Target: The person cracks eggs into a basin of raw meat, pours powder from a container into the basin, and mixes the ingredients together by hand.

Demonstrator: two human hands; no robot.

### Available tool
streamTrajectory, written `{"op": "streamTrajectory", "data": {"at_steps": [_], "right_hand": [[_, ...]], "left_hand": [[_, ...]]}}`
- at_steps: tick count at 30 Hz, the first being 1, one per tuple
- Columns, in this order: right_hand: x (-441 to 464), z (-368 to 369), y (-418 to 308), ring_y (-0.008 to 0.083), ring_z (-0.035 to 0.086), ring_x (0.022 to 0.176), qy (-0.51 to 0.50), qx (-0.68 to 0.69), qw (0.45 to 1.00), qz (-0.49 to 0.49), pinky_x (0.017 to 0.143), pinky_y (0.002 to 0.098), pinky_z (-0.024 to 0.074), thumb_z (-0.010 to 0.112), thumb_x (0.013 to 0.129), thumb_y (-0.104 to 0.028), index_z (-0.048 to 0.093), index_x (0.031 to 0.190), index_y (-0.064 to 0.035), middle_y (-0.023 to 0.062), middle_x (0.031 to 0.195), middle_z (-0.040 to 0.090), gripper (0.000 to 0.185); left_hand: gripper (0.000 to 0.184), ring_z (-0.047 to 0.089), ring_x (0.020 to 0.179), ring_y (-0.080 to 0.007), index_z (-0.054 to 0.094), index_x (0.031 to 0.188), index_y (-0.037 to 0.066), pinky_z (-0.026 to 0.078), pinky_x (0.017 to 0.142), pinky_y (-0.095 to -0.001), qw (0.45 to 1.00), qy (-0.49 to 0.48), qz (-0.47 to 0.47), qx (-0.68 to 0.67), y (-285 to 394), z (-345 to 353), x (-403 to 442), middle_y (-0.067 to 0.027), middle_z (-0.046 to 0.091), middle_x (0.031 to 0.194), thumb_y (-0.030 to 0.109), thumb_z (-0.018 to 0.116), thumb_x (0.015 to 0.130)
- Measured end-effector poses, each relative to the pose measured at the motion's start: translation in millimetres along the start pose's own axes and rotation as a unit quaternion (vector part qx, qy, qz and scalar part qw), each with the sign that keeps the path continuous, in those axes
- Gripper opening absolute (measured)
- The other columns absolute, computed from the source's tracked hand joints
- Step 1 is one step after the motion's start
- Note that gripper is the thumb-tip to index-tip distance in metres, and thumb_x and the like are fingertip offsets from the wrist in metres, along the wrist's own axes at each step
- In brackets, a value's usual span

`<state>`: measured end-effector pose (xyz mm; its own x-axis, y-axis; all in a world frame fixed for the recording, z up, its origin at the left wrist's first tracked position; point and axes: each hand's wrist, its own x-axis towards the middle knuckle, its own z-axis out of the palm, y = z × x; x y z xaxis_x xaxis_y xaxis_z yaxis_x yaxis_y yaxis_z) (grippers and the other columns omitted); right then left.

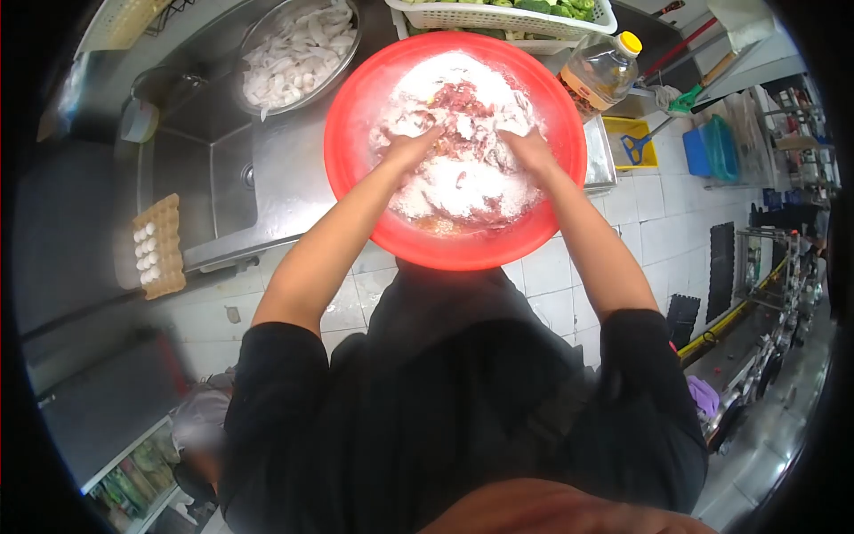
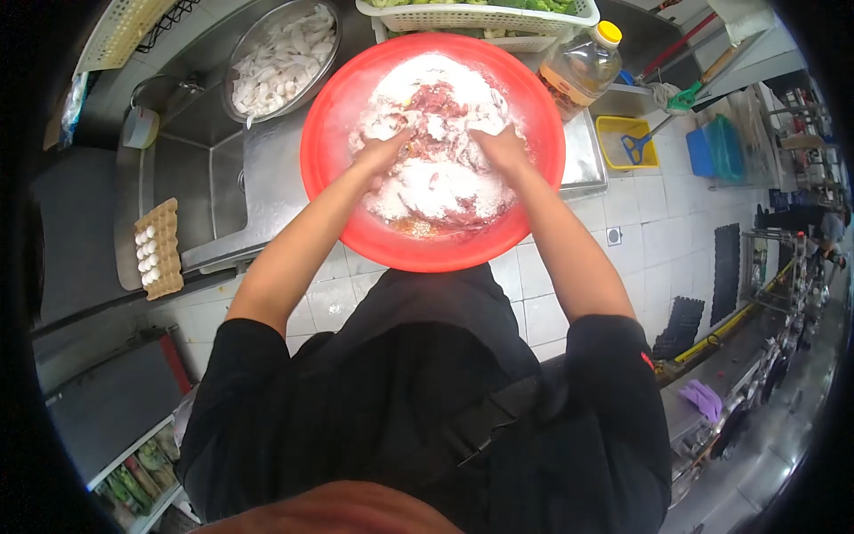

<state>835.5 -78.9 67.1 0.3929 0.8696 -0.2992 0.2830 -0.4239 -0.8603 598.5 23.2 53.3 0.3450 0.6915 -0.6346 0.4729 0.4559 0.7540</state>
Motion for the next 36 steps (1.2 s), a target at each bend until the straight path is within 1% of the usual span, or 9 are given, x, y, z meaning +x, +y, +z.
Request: {"op": "streamTrajectory", "data": {"at_steps": [3,6,16,19,21,24,29,34,36], "right_hand": [[2.7,10.9,-24.2,0.0286,0.054,0.12,-0.026,0.135,0.972,0.192,0.099,0.0416,0.0453,0.064,0.084,-0.037,0.038,0.139,0.0036,0.0206,0.136,0.049,0.072],[-0.9,26.7,-32.0,0.0282,0.053,0.121,-0.18,0.388,0.883,0.196,0.1,0.0446,0.0455,0.058,0.089,-0.041,0.04,0.14,-0.0012,0.0175,0.137,0.049,0.067],[41.1,36.9,-3.7,0.0239,0.062,0.106,-0.217,0.404,0.873,0.167,0.089,0.0415,0.0503,0.043,0.097,-0.048,0.051,0.132,-0.0021,0.0143,0.119,0.062,0.059],[11.3,11.8,-15.6,0.0236,0.06,0.11,-0.075,0.256,0.956,0.119,0.092,0.034,0.0471,0.042,0.098,-0.044,0.052,0.13,0.0,0.0161,0.121,0.061,0.055],[-2.2,4.5,27.3,0.0249,0.06,0.111,-0.141,0.218,0.958,0.118,0.092,0.0369,0.0478,0.045,0.098,-0.042,0.052,0.13,0.0003,0.0166,0.121,0.06,0.054],[-50.9,28.4,0.9,0.0263,0.061,0.108,-0.17,0.25,0.934,0.189,0.09,0.0416,0.0505,0.05,0.096,-0.037,0.052,0.128,0.0007,0.017,0.119,0.061,0.05],[-36.9,66.6,-5.7,0.0267,0.067,0.091,-0.216,0.449,0.838,0.222,0.079,0.042,0.0576,0.056,0.093,-0.027,0.057,0.118,-0.0023,0.0145,0.104,0.066,0.035],[-21.7,56.5,-30.5,0.0214,0.069,0.079,-0.244,0.449,0.837,0.197,0.067,0.0348,0.0591,0.055,0.091,-0.021,0.061,0.111,-0.002,0.0144,0.099,0.067,0.028],[4.2,46.8,-18.2,0.0236,0.069,0.077,-0.213,0.342,0.901,0.159,0.066,0.0346,0.0564,0.057,0.088,-0.019,0.063,0.111,0.0008,0.0145,0.097,0.068,0.03]], "left_hand": [[0.084,0.05,0.124,-0.0362,0.044,0.139,-0.003,0.043,0.1,-0.0459,0.997,0.002,-0.031,-0.066,13.8,4.5,-0.3,-0.0248,0.046,0.139,0.051,0.069,0.08],[0.071,0.056,0.117,-0.0343,0.048,0.137,0.004,0.048,0.096,-0.0458,0.957,-0.084,-0.027,-0.276,-24.5,23.2,60.2,-0.0203,0.051,0.135,0.05,0.062,0.085],[0.051,0.066,0.098,-0.029,0.052,0.131,0.009,0.059,0.075,-0.045,0.879,-0.271,0.025,-0.392,41.3,-3.8,-7.7,-0.0146,0.064,0.114,0.046,0.037,0.098],[0.057,0.066,0.1,-0.0294,0.049,0.135,0.01,0.059,0.072,-0.0453,0.898,-0.244,0.059,-0.361,27.6,-20.5,-11.3,-0.0155,0.06,0.122,0.052,0.039,0.096],[0.061,0.066,0.099,-0.0267,0.049,0.135,0.011,0.059,0.067,-0.0386,0.966,-0.124,-0.028,-0.226,11.6,-33.9,-36.6,-0.0142,0.055,0.13,0.054,0.051,0.092],[0.06,0.066,0.096,-0.024,0.053,0.131,0.007,0.057,0.067,-0.0343,0.973,-0.146,-0.046,-0.173,-18.0,3.2,-48.5,-0.014,0.059,0.126,0.048,0.061,0.089],[0.046,0.068,0.094,-0.0236,0.056,0.124,0.004,0.06,0.072,-0.037,0.948,-0.167,-0.074,-0.262,-21.4,27.6,-29.7,-0.0139,0.065,0.111,0.034,0.063,0.091],[0.038,0.068,0.092,-0.0257,0.059,0.122,0.004,0.061,0.073,-0.039,0.906,-0.204,-0.025,-0.371,0.8,16.0,-28.0,-0.0171,0.063,0.115,0.026,0.059,0.091],[0.037,0.067,0.093,-0.0279,0.062,0.12,0.006,0.058,0.076,-0.0416,0.921,-0.177,0.013,-0.346,-15.9,12.9,7.4,-0.0191,0.06,0.122,0.025,0.062,0.088]]}}
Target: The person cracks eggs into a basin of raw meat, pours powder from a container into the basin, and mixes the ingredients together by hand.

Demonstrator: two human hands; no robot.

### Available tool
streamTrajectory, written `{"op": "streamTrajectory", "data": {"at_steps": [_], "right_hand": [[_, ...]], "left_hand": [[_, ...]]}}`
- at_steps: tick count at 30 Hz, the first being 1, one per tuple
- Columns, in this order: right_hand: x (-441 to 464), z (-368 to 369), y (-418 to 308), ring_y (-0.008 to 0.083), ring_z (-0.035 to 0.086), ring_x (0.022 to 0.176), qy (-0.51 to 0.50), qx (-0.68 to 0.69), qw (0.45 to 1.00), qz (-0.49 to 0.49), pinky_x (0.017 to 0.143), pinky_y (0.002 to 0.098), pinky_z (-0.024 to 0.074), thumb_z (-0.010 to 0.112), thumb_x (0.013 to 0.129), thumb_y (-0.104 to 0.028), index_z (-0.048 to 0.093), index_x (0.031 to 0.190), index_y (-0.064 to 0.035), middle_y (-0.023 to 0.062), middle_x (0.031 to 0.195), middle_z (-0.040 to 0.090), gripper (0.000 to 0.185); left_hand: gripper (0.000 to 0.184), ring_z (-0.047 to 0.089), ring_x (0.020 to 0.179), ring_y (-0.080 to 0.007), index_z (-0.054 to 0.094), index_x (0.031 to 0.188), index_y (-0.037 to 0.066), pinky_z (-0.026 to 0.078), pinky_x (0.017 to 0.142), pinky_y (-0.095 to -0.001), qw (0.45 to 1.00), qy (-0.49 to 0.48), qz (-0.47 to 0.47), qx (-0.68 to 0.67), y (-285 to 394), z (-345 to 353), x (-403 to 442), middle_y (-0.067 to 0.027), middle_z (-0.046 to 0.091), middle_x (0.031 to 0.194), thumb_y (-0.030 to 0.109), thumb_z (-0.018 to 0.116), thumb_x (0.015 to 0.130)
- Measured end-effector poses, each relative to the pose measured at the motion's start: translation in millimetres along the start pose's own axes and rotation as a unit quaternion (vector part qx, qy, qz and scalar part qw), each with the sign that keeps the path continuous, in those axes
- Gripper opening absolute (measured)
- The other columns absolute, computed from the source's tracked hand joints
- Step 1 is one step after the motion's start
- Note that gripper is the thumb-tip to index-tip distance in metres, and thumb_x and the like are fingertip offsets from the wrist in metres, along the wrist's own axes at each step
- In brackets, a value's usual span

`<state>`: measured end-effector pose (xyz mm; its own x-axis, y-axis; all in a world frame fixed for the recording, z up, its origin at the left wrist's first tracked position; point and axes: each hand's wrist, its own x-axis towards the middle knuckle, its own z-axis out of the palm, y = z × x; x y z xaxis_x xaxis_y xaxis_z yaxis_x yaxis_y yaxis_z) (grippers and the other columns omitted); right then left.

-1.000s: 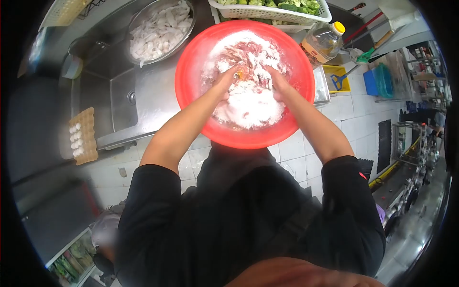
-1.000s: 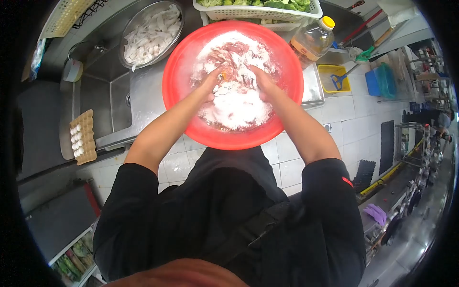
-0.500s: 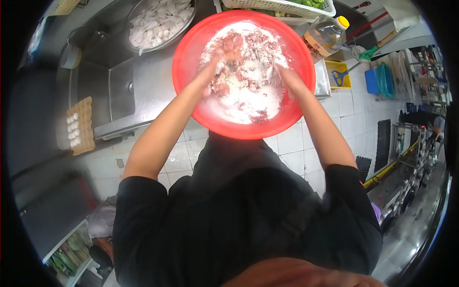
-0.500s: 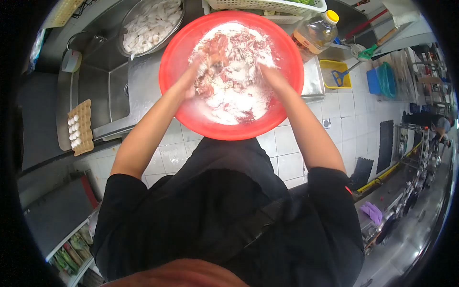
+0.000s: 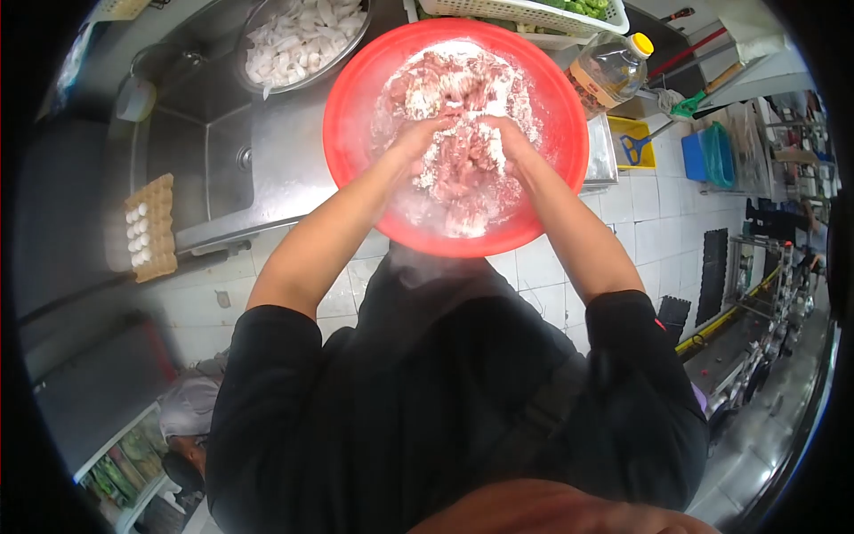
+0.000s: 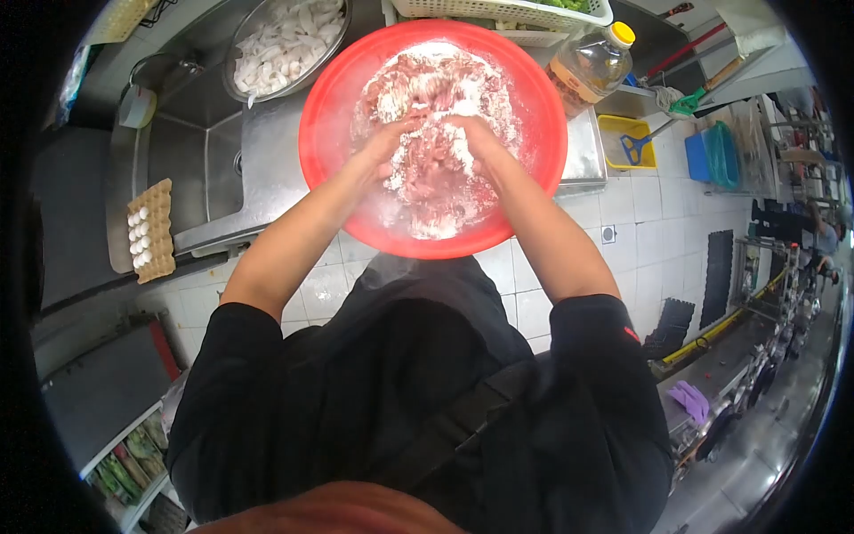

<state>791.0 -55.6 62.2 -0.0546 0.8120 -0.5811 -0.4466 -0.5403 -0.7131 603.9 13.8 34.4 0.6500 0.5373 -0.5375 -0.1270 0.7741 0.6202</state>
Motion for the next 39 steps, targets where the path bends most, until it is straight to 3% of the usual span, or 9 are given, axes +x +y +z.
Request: {"op": "streamTrajectory", "data": {"at_steps": [9,12,13,18,23,30,32,36,39], "right_hand": [[-24.7,16.6,-90.1,0.0254,0.066,0.078,0.297,-0.575,0.755,-0.107,0.072,0.0381,0.0508,0.066,0.081,-0.036,0.066,0.093,0.0095,0.0162,0.085,0.068,0.047],[20.8,-38.4,-58.5,0.0239,0.066,0.081,0.281,-0.485,0.789,-0.252,0.073,0.0379,0.0512,0.066,0.08,-0.044,0.068,0.094,0.0054,0.0162,0.085,0.068,0.051],[21.7,-41.5,-58.2,0.0238,0.067,0.084,0.256,-0.43,0.861,-0.09,0.076,0.0372,0.0526,0.06,0.085,-0.047,0.067,0.108,-0.0003,0.0146,0.098,0.069,0.053],[63.8,-54.4,-32.9,0.02,0.066,0.088,0.098,-0.088,0.991,0.026,0.077,0.0357,0.0556,0.05,0.093,-0.046,0.056,0.128,-0.0039,0.0095,0.111,0.066,0.055],[68.1,-40.6,-22.7,0.022,0.065,0.097,-0.036,-0.004,0.999,-0.008,0.085,0.0418,0.053,0.05,0.093,-0.045,0.056,0.129,-0.0083,0.0087,0.111,0.066,0.051],[18.9,-31.4,-37.5,0.0207,0.068,0.092,-0.023,-0.029,0.999,-0.018,0.075,0.0326,0.0564,0.06,0.091,-0.032,0.059,0.119,0.0014,0.0144,0.106,0.069,0.044],[-9.2,-8.8,-66.4,0.0302,0.067,0.096,0.097,-0.559,0.823,0.022,0.08,0.0392,0.0539,0.067,0.08,-0.036,0.064,0.108,0.0058,0.0215,0.106,0.067,0.05],[-0.3,-12.5,-77.9,0.0404,0.064,0.095,0.097,-0.735,0.621,-0.253,0.084,0.041,0.0515,0.073,0.07,-0.034,0.065,0.101,0.0047,0.0266,0.095,0.066,0.051],[64.4,-49.9,-47.4,0.0338,0.064,0.101,0.077,-0.648,0.746,-0.137,0.087,0.0396,0.0507,0.074,0.068,-0.024,0.057,0.122,-0.001,0.022,0.103,0.067,0.061]], "left_hand": [[0.058,0.054,0.119,-0.0291,0.063,0.12,-0.001,0.043,0.099,-0.0407,0.841,0.251,0.074,0.473,94.2,20.6,-32.4,-0.0241,0.058,0.127,0.04,0.071,0.079],[0.064,0.053,0.121,-0.0314,0.06,0.123,-0.001,0.041,0.103,-0.0386,0.691,0.373,0.196,0.587,50.0,-17.9,16.8,-0.0236,0.058,0.127,0.042,0.072,0.078],[0.065,0.053,0.122,-0.0321,0.06,0.125,-0.001,0.04,0.104,-0.0379,0.629,0.415,0.231,0.616,46.6,-19.7,21.2,-0.0234,0.058,0.127,0.042,0.072,0.078],[0.082,0.044,0.133,-0.0279,0.046,0.141,0.004,0.031,0.11,-0.0372,0.941,0.135,0.104,0.293,47.5,-25.0,46.1,-0.0164,0.05,0.141,0.052,0.068,0.079],[0.061,0.056,0.119,-0.0245,0.058,0.13,0.003,0.046,0.096,-0.0351,0.998,0.038,0.021,-0.033,42.8,-7.3,38.0,-0.0138,0.057,0.134,0.051,0.052,0.092],[0.058,0.06,0.113,-0.0236,0.058,0.127,0.003,0.049,0.091,-0.036,0.985,0.039,0.048,0.163,46.2,-25.4,11.0,-0.0129,0.063,0.125,0.049,0.051,0.093],[0.058,0.062,0.108,-0.0271,0.059,0.124,0.002,0.048,0.092,-0.0378,0.933,0.098,0.049,0.342,55.3,-14.8,-6.4,-0.0144,0.067,0.112,0.049,0.057,0.09],[0.088,0.044,0.13,-0.0336,0.044,0.136,-0.002,0.036,0.107,-0.0448,0.669,0.183,0.184,0.697,74.7,12.9,-25.4,-0.0229,0.043,0.141,0.048,0.077,0.072],[0.093,0.043,0.13,-0.0333,0.043,0.138,0.002,0.036,0.106,-0.0456,0.6,0.181,0.247,0.739,61.8,-12.3,25.4,-0.0204,0.039,0.145,0.047,0.082,0.067]]}}
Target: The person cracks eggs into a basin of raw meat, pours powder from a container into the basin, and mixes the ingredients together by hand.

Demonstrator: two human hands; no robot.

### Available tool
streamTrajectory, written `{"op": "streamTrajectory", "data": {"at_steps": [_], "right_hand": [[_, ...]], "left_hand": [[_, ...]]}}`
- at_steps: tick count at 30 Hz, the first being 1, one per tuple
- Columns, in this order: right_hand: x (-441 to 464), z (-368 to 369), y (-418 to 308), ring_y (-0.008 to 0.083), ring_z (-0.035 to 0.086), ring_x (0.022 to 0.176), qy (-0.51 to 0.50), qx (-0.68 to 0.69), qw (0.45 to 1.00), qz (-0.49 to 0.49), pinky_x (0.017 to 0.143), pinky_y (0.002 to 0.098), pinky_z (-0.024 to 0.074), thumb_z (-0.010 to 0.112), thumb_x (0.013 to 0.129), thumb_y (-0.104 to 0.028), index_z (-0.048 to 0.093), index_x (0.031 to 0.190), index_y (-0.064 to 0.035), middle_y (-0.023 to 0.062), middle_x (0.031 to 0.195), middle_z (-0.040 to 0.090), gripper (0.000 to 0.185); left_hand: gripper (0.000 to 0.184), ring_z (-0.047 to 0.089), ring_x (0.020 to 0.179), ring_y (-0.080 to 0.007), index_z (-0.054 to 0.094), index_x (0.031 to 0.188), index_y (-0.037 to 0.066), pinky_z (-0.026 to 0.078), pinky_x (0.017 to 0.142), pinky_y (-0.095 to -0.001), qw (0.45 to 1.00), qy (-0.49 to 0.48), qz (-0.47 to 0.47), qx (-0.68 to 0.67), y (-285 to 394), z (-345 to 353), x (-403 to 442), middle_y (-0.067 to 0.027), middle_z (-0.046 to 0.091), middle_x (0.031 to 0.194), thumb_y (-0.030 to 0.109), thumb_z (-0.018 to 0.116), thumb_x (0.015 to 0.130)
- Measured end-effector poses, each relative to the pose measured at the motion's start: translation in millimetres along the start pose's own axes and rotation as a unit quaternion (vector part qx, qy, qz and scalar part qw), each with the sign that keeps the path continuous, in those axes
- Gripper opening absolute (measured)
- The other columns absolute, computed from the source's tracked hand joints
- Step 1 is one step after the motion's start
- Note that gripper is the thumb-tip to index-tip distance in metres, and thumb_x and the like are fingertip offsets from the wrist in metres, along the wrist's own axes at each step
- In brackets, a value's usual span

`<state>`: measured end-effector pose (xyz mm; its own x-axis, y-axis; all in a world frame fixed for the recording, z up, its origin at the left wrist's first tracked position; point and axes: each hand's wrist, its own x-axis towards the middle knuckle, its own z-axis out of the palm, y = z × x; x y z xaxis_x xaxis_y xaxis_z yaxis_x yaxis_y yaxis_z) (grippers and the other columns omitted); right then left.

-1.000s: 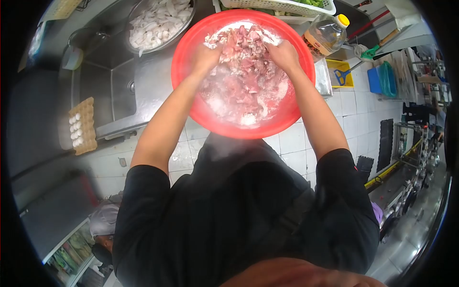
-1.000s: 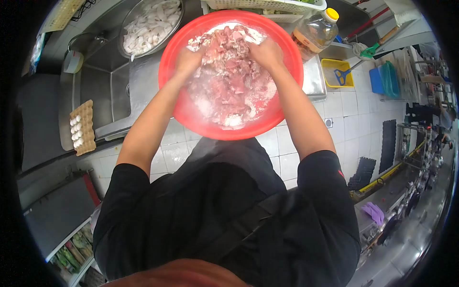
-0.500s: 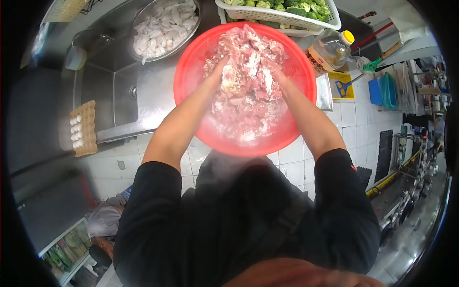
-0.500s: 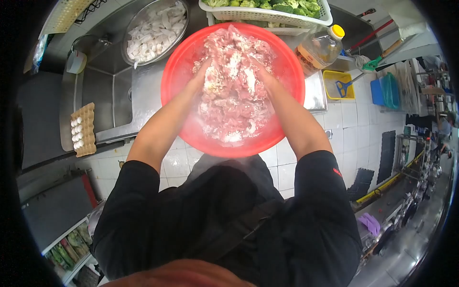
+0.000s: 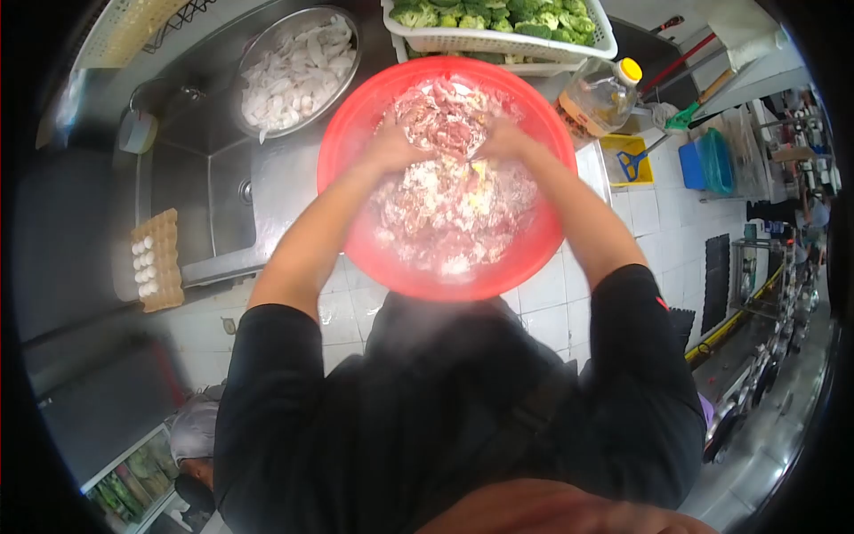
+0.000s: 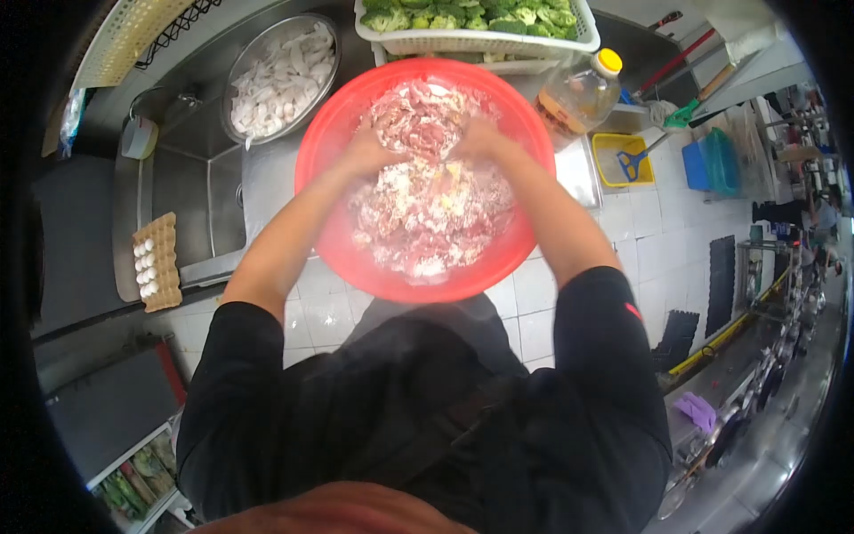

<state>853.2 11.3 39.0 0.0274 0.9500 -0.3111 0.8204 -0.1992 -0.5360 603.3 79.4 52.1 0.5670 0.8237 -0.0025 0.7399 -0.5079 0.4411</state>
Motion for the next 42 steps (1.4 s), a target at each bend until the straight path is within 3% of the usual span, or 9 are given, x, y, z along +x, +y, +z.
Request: {"op": "streamTrajectory", "data": {"at_steps": [3,5,9,13,18,23,29,34,42], "right_hand": [[10.0,-5.9,-31.7,0.0273,0.065,0.101,0.141,0.091,0.982,-0.086,0.086,0.0392,0.0517,0.072,0.073,-0.03,0.057,0.124,-0.0024,0.0157,0.107,0.068,0.06],[18.9,1.5,-34.3,0.0254,0.064,0.1,0.022,0.428,0.901,0.062,0.086,0.0404,0.0519,0.065,0.081,-0.037,0.06,0.121,-0.003,0.0144,0.109,0.067,0.052],[36.5,9.8,-28.9,0.0242,0.066,0.091,-0.157,0.662,0.727,0.089,0.081,0.0414,0.0544,0.053,0.09,-0.047,0.063,0.116,-0.0066,0.012,0.106,0.068,0.049],[-6.2,-30.3,-59.0,0.0232,0.066,0.092,-0.175,0.565,0.799,0.112,0.079,0.0398,0.0555,0.052,0.09,-0.051,0.061,0.12,-0.0046,0.0098,0.109,0.068,0.056],[-73.7,-60.0,-77.8,0.0234,0.064,0.096,-0.053,0.084,0.987,0.129,0.082,0.0335,0.0502,0.067,0.084,-0.036,0.057,0.124,0.0047,0.018,0.109,0.067,0.058],[-63.3,-28.0,-5.5,0.0221,0.064,0.09,-0.022,0.217,0.973,0.068,0.075,0.0363,0.0509,0.068,0.084,-0.037,0.059,0.123,-0.004,0.0149,0.097,0.068,0.052],[35.3,-17.6,-21.8,0.0242,0.066,0.091,-0.113,0.644,0.745,0.132,0.076,0.0376,0.0553,0.055,0.094,-0.04,0.053,0.129,-0.0055,0.0145,0.118,0.063,0.049],[33.5,-31.6,-49.1,0.0215,0.065,0.095,-0.064,0.613,0.774,0.147,0.08,0.0362,0.0541,0.059,0.091,-0.036,0.056,0.126,-0.0068,0.0112,0.116,0.064,0.045],[-72.4,-89.4,-89.8,0.0188,0.065,0.092,-0.182,0.189,0.961,-0.086,0.077,0.0329,0.0525,0.067,0.073,-0.009,0.059,0.122,-0.0072,0.0104,0.106,0.067,0.049]], "left_hand": [[0.079,0.05,0.123,-0.0278,0.045,0.137,0.003,0.041,0.102,-0.044,0.986,0.089,0.062,-0.128,-18.4,27.0,38.5,-0.0161,0.049,0.138,0.038,0.078,0.075],[0.072,0.051,0.123,-0.0212,0.04,0.144,0.007,0.041,0.103,-0.0348,0.835,-0.074,-0.071,-0.541,-35.5,50.4,56.0,-0.0104,0.053,0.137,0.029,0.071,0.084],[0.047,0.059,0.108,-0.0188,0.055,0.132,0.007,0.047,0.091,-0.0326,0.826,-0.128,-0.191,-0.515,-51.6,51.0,67.1,-0.0072,0.062,0.124,0.036,0.054,0.095],[0.05,0.058,0.112,-0.0207,0.054,0.133,0.01,0.044,0.096,-0.0359,0.715,-0.155,-0.256,-0.632,-9.2,-4.6,32.3,-0.0078,0.062,0.124,0.042,0.05,0.095],[0.047,0.066,0.088,-0.0202,0.069,0.109,0.006,0.051,0.078,-0.0359,0.932,-0.241,-0.144,-0.227,-1.3,-58.8,-33.8,-0.0097,0.069,0.106,0.045,0.059,0.086],[0.047,0.056,0.114,-0.0192,0.063,0.122,0.006,0.047,0.089,-0.0356,0.878,-0.191,-0.169,-0.404,-6.6,-57.3,-19.5,-0.0093,0.062,0.126,0.038,0.061,0.087],[0.047,0.058,0.113,-0.019,0.066,0.12,0.009,0.044,0.096,-0.031,0.831,-0.162,-0.148,-0.51,-29.0,45.1,78.9,-0.0097,0.063,0.123,0.042,0.063,0.088],[0.045,0.058,0.112,-0.0182,0.064,0.124,0.01,0.043,0.096,-0.0309,0.733,-0.191,-0.138,-0.638,-41.2,55.8,98.5,-0.0065,0.065,0.12,0.04,0.057,0.092],[0.051,0.061,0.109,-0.025,0.064,0.115,0.006,0.048,0.091,-0.0413,0.942,-0.26,0.062,-0.204,53.3,-112.2,-37.4,-0.0128,0.066,0.11,0.033,0.077,0.074]]}}
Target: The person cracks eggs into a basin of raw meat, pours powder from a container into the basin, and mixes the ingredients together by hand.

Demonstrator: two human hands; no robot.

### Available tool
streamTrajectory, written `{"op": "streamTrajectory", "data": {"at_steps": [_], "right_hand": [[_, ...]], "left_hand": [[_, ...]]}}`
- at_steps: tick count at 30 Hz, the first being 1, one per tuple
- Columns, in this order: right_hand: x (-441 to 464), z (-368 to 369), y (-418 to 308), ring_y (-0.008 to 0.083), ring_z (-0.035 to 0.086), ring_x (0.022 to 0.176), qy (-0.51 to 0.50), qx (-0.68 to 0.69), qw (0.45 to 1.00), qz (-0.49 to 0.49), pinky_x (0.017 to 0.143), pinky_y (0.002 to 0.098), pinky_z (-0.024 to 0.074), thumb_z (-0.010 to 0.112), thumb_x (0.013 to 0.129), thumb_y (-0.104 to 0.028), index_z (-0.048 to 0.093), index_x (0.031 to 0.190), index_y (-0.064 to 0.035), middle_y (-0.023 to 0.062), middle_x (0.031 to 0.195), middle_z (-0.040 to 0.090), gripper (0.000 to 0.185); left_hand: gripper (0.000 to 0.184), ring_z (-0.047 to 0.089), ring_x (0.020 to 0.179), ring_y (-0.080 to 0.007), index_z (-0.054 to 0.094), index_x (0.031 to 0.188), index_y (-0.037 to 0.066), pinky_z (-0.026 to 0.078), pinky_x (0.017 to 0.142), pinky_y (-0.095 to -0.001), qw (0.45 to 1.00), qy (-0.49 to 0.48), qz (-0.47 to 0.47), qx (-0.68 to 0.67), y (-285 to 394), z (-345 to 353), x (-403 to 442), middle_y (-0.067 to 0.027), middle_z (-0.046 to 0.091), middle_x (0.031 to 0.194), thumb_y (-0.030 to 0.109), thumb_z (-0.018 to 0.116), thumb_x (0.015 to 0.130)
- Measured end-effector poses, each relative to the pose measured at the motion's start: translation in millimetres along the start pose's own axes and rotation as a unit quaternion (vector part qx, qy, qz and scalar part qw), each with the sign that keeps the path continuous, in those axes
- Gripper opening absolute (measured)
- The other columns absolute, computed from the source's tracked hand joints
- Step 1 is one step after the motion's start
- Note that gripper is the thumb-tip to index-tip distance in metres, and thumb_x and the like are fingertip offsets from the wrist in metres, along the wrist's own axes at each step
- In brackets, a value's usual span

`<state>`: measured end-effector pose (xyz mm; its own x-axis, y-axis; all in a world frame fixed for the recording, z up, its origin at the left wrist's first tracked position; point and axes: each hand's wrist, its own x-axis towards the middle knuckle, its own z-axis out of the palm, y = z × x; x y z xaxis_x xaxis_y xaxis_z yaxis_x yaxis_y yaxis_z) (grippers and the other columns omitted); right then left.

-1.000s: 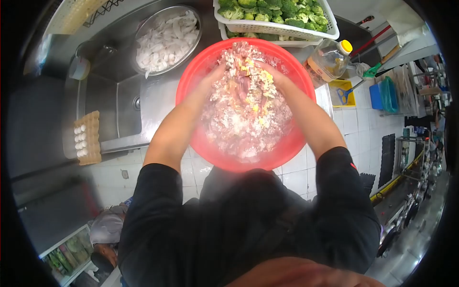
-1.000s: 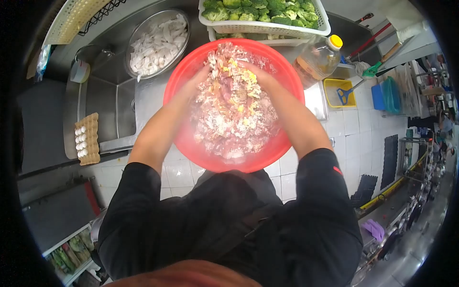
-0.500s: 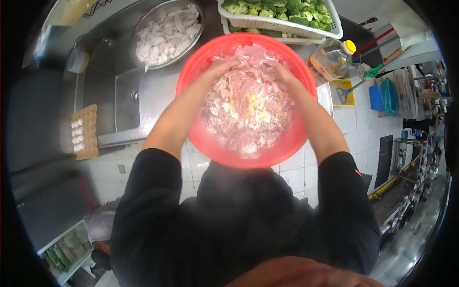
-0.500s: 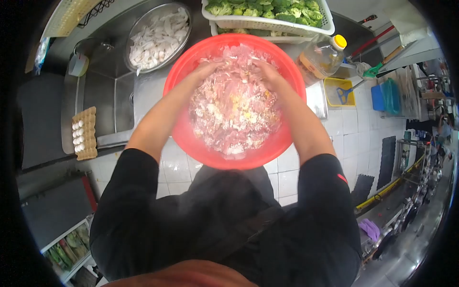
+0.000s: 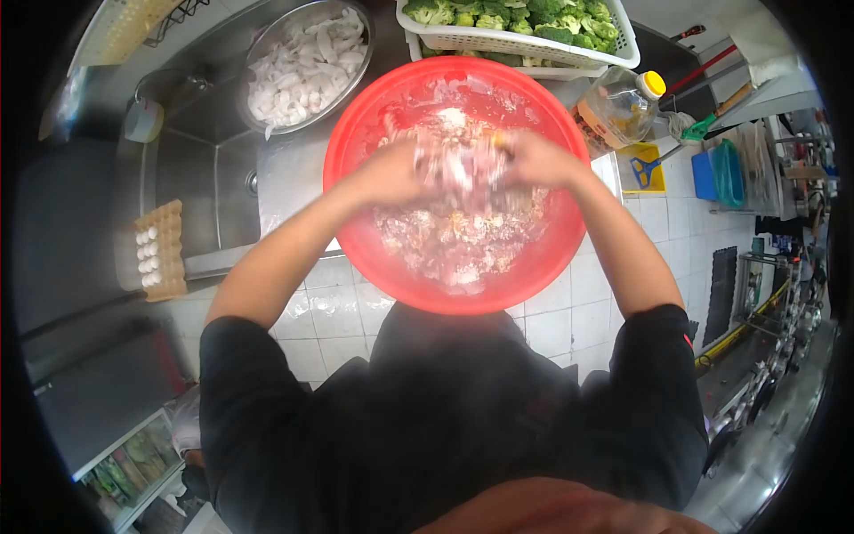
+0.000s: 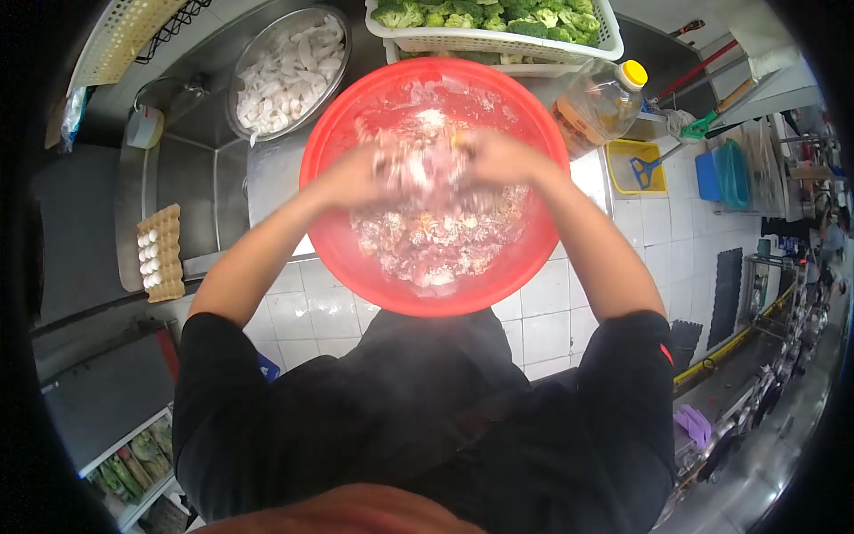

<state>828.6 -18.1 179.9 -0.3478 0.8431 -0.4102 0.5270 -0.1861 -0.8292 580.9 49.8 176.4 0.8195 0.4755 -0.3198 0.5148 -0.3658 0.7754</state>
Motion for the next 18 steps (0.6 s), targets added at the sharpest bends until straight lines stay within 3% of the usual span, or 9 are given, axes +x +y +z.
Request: {"op": "streamTrajectory", "data": {"at_steps": [2,4,7,10,12,14,16,17,18], "right_hand": [[-16.8,28.0,0.0,0.0249,0.065,0.087,-0.079,-0.139,0.987,0.012,0.075,0.0354,0.0529,0.066,0.071,-0.009,0.059,0.124,-0.0097,0.0154,0.102,0.067,0.054],[-9.1,53.5,23.2,0.0299,0.066,0.087,-0.104,-0.197,0.974,-0.032,0.077,0.0379,0.053,0.069,0.07,-0.013,0.061,0.123,-0.0115,0.0184,0.1,0.067,0.054],[24.8,95.9,54.3,0.0329,0.064,0.1,-0.014,-0.333,0.943,-0.017,0.087,0.043,0.0506,0.068,0.074,-0.018,0.066,0.113,-0.0133,0.0187,0.097,0.068,0.039],[66.5,86.1,54.3,0.0332,0.065,0.096,0.221,-0.303,0.926,0.048,0.085,0.0423,0.0515,0.071,0.074,-0.023,0.068,0.108,-0.0103,0.0193,0.095,0.068,0.037],[65.8,62.1,36.5,0.0336,0.066,0.09,0.148,-0.11,0.979,0.083,0.081,0.0444,0.0511,0.075,0.074,-0.029,0.065,0.114,-0.007,0.0188,0.097,0.069,0.046],[52.1,50.2,60.1,0.0296,0.066,0.09,0.155,-0.121,0.978,0.065,0.081,0.0419,0.0512,0.073,0.078,-0.033,0.065,0.11,-0.0063,0.0164,0.097,0.069,0.042],[27.7,34.3,70.3,0.0256,0.066,0.09,0.163,-0.133,0.976,0.048,0.081,0.0393,0.0512,0.072,0.081,-0.036,0.066,0.106,-0.0056,0.014,0.096,0.07,0.04],[2.0,32.0,59.7,0.0216,0.065,0.089,0.191,-0.021,0.978,0.079,0.08,0.0362,0.0508,0.069,0.084,-0.038,0.066,0.104,-0.0065,0.011,0.098,0.07,0.038],[-11.5,27.4,55.0,0.0176,0.065,0.088,0.215,0.089,0.967,0.106,0.079,0.0331,0.0504,0.066,0.087,-0.04,0.065,0.103,-0.0073,0.0081,0.1,0.07,0.037]], "left_hand": [[0.054,0.06,0.112,-0.0293,0.063,0.118,0.006,0.047,0.094,-0.0427,0.997,-0.029,-0.029,0.071,-7.3,21.3,-25.3,-0.0174,0.065,0.113,0.032,0.078,0.072],[0.055,0.061,0.107,-0.0376,0.066,0.112,0.009,0.051,0.091,-0.0419,0.983,0.024,0.109,0.147,-50.2,57.4,-27.6,-0.0235,0.063,0.113,0.039,0.079,0.068],[0.055,0.056,0.117,-0.0357,0.064,0.119,0.008,0.046,0.098,-0.0427,0.973,0.001,0.014,0.232,-71.9,67.7,6.6,-0.0252,0.058,0.123,0.027,0.077,0.068],[0.053,0.055,0.12,-0.0324,0.064,0.118,0.005,0.044,0.101,-0.0415,0.969,0.071,-0.068,0.225,-103.9,68.5,55.0,-0.0256,0.057,0.125,0.02,0.075,0.068],[0.051,0.056,0.118,-0.0295,0.064,0.116,0.003,0.046,0.099,-0.0402,0.988,0.075,-0.107,0.088,-100.0,48.5,61.9,-0.0254,0.059,0.122,0.017,0.073,0.068],[0.046,0.062,0.11,-0.0245,0.065,0.114,0.002,0.05,0.091,-0.0374,0.973,0.035,-0.222,-0.056,-65.3,27.1,48.8,-0.0217,0.064,0.116,0.013,0.073,0.07],[0.049,0.062,0.109,-0.0258,0.065,0.116,0.006,0.049,0.092,-0.0372,0.99,0.086,-0.099,-0.055,-79.4,34.2,23.1,-0.021,0.065,0.114,0.019,0.075,0.07],[0.051,0.063,0.108,-0.0271,0.066,0.118,0.009,0.048,0.093,-0.037,0.989,0.137,0.021,-0.057,-86.4,35.6,16.7,-0.0203,0.066,0.113,0.024,0.078,0.071],[0.051,0.063,0.108,-0.0271,0.066,0.118,0.009,0.048,0.093,-0.037,0.989,0.138,0.022,-0.058,-86.3,32.0,18.4,-0.0203,0.066,0.113,0.024,0.078,0.071]]}}
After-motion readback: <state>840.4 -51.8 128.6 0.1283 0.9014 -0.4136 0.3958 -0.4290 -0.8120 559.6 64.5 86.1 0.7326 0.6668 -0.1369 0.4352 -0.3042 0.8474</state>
